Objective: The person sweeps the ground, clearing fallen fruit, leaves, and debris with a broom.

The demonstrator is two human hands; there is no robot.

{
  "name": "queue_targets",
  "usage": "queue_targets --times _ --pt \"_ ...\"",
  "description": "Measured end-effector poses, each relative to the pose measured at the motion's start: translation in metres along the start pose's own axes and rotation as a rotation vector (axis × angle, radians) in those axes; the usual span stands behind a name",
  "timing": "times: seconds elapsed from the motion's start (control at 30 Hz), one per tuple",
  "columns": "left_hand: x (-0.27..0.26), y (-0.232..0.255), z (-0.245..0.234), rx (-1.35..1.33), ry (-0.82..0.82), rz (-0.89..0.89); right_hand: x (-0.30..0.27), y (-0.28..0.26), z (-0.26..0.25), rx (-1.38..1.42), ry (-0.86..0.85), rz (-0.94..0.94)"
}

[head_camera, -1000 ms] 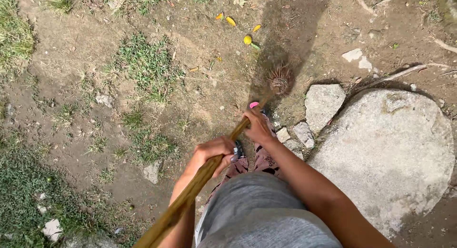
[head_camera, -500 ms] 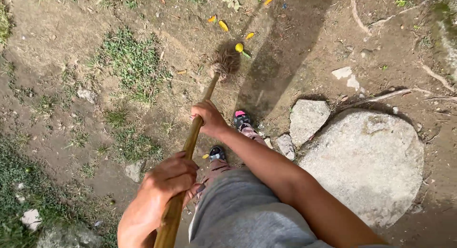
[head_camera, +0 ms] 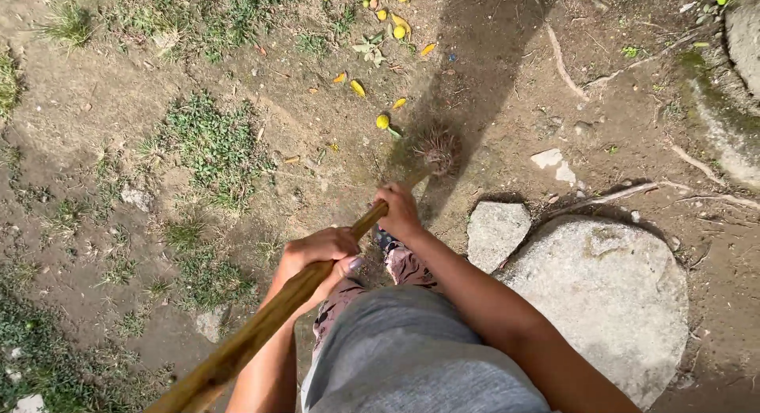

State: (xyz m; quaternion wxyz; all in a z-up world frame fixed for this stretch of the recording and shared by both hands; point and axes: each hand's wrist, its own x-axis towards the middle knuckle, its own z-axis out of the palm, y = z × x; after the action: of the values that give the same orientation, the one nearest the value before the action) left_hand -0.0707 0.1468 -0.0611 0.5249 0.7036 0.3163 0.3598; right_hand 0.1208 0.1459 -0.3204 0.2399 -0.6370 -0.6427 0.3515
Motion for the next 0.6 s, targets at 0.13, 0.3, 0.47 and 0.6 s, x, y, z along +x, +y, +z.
queue_targets --times 0.13,0.3,0.47,0.6 --pt "0.016 0.002 -0.009 0.042 -0.034 0.048 0.015 0.002 -0.002 -0.065 -0.124 0.008" --pt "0.025 0.029 -0.039 0.183 -0.041 0.007 0.081 -0.061 0.019 -0.026 -0.137 -0.095" --pt "0.051 0.056 -0.066 0.356 -0.087 0.063 0.121 -0.087 0.031 0.037 -0.034 -0.283" --pt "0.070 0.056 -0.098 0.310 -0.057 0.125 0.146 -0.082 0.012 0.129 -0.054 -0.316"
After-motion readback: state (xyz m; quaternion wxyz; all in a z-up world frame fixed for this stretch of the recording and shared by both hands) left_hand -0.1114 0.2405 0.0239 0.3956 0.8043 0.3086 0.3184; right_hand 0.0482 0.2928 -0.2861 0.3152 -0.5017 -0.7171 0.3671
